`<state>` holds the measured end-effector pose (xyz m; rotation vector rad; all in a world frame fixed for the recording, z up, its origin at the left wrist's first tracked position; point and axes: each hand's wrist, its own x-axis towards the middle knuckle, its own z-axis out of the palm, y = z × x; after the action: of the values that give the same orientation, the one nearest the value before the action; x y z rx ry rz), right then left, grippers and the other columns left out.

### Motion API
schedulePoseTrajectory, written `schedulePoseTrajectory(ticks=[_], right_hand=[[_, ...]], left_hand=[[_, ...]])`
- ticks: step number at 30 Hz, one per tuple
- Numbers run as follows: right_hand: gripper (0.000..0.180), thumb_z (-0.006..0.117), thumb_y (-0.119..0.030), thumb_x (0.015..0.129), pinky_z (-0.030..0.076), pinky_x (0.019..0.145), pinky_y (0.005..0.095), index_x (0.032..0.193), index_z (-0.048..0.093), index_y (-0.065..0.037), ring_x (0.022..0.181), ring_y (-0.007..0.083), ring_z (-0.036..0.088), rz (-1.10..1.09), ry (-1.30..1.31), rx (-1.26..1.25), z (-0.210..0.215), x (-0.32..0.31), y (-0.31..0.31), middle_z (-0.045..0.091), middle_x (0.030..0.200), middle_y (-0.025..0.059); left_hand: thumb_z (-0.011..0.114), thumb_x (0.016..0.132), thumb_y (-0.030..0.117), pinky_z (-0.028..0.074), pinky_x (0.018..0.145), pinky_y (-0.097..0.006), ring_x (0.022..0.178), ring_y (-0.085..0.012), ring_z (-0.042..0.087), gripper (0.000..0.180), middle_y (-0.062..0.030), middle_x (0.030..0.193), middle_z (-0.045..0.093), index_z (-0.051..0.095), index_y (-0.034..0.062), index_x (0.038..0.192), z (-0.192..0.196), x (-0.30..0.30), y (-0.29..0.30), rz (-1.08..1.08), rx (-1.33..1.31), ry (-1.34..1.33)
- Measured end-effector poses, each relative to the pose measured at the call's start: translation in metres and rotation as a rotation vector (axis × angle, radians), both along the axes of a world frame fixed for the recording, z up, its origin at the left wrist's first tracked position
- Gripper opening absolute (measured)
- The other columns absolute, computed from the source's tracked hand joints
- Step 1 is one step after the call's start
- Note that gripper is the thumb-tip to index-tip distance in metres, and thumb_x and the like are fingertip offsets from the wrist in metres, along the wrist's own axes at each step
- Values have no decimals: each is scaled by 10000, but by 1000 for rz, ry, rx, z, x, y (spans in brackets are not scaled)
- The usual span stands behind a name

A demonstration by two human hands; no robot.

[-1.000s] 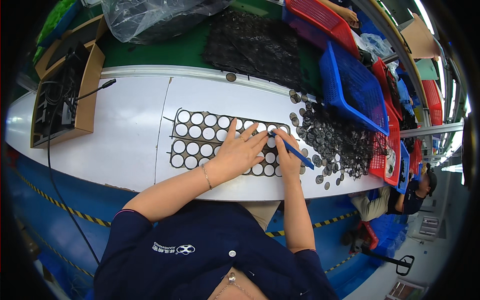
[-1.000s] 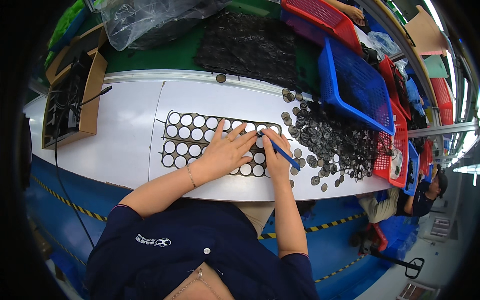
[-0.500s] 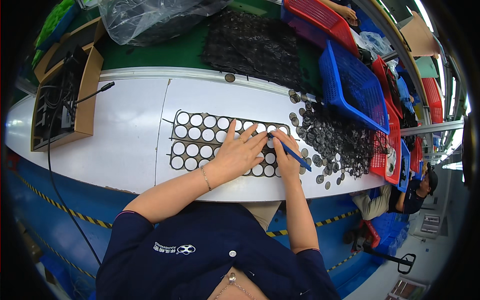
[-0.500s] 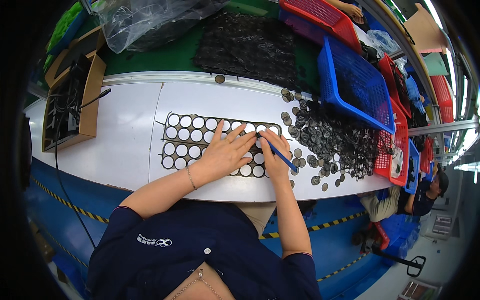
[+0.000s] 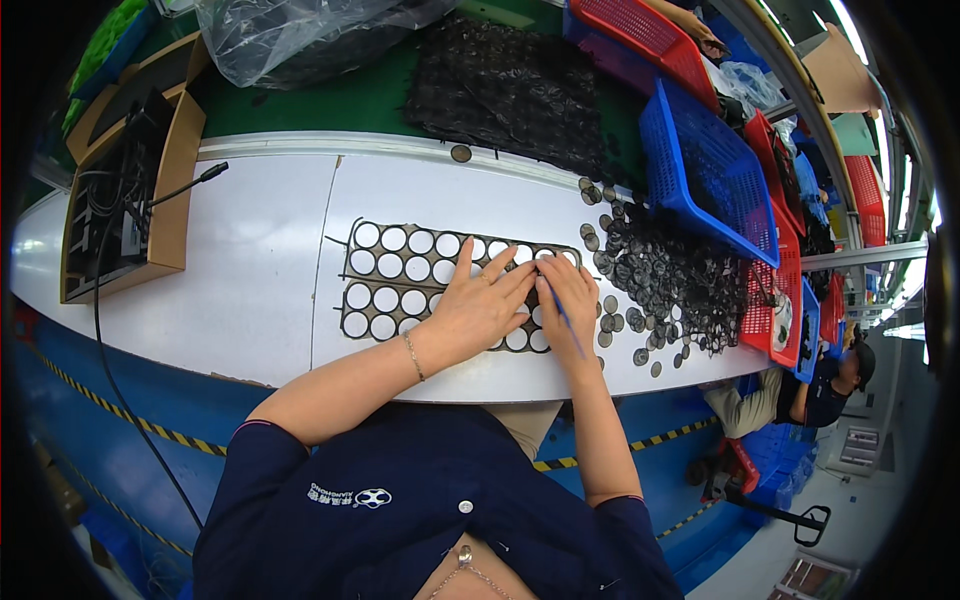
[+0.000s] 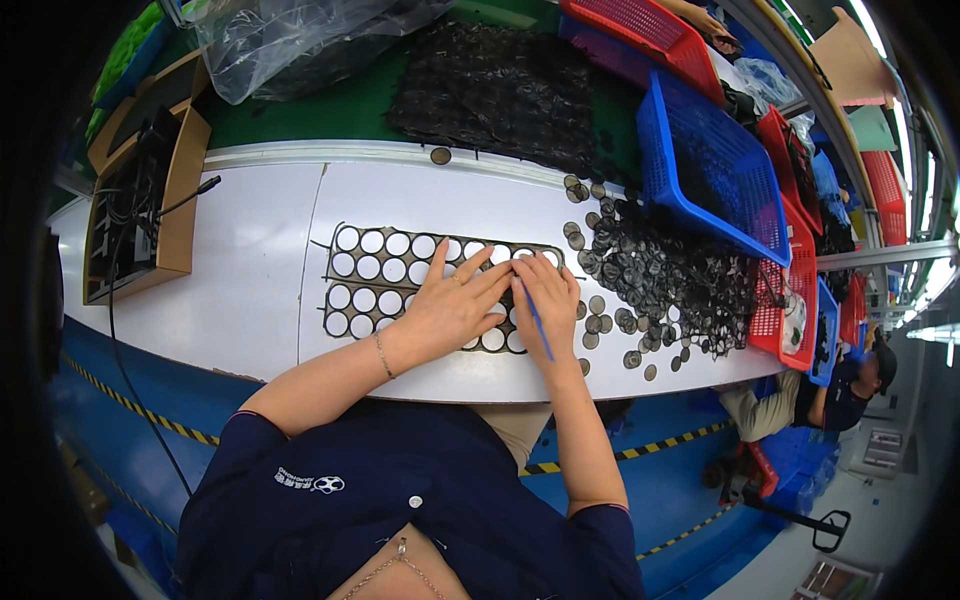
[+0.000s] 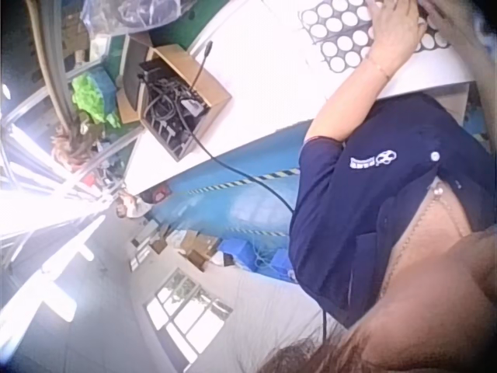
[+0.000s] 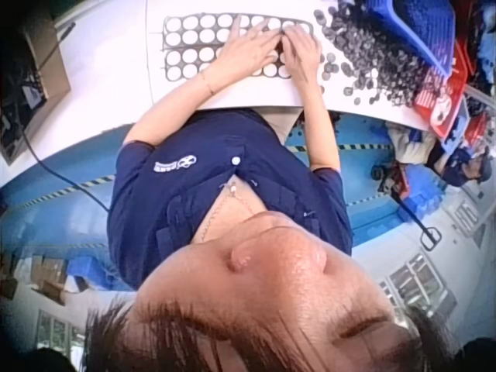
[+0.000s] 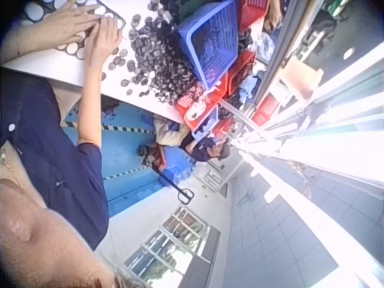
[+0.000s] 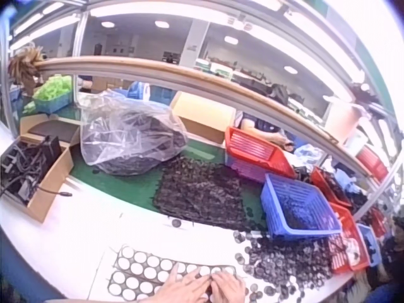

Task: The person places circular metal parts into a grid template using a positioning tool and their hands.

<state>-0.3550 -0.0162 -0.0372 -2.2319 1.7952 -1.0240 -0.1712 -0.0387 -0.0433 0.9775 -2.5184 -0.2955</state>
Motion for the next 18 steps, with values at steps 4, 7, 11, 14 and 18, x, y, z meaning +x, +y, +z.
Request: schedulePoseTrajectory(ticks=[4,7,11,14,18], right_hand=[[278,668,-50,902,465,967,406,1178,655,-19,1110,312,649,21,121,-185,-2,-25,-20,695,1122,176],[271,553,-116,1009,513,909,328,1205,656,41,1045,247,676,-330,-327,-60,10,-51,-25,703,1148,185],[249,567,-92,997,508,925,319,1187,664,37,1050,231,676,-175,-352,38,13,-30,14,706,1139,176],[217,596,-61,964,504,931,354,1152,682,7,1061,280,665,-127,-322,138,6,-7,42,708,1108,171],[204,627,-97,949,444,978,386,1125,704,-29,1093,285,633,-102,-302,98,2,0,41,713,1114,135]], left_hand=[[619,938,384,197,1128,-673,1427,-244,364,531,-41,1448,523,573,75,1368,3,-2,1,-6,8,-21],[617,940,375,198,1127,-675,1427,-246,365,522,-40,1452,519,574,76,1366,1,-1,1,-5,10,-12],[612,940,367,205,1126,-679,1432,-241,358,512,-35,1452,519,578,81,1363,2,2,1,-9,22,-17],[611,937,365,209,1122,-683,1436,-235,350,511,-29,1454,515,579,83,1363,15,8,12,-25,-35,-120],[623,929,359,207,1120,-680,1433,-231,346,520,-22,1455,510,573,85,1369,13,10,29,-81,7,-87]])
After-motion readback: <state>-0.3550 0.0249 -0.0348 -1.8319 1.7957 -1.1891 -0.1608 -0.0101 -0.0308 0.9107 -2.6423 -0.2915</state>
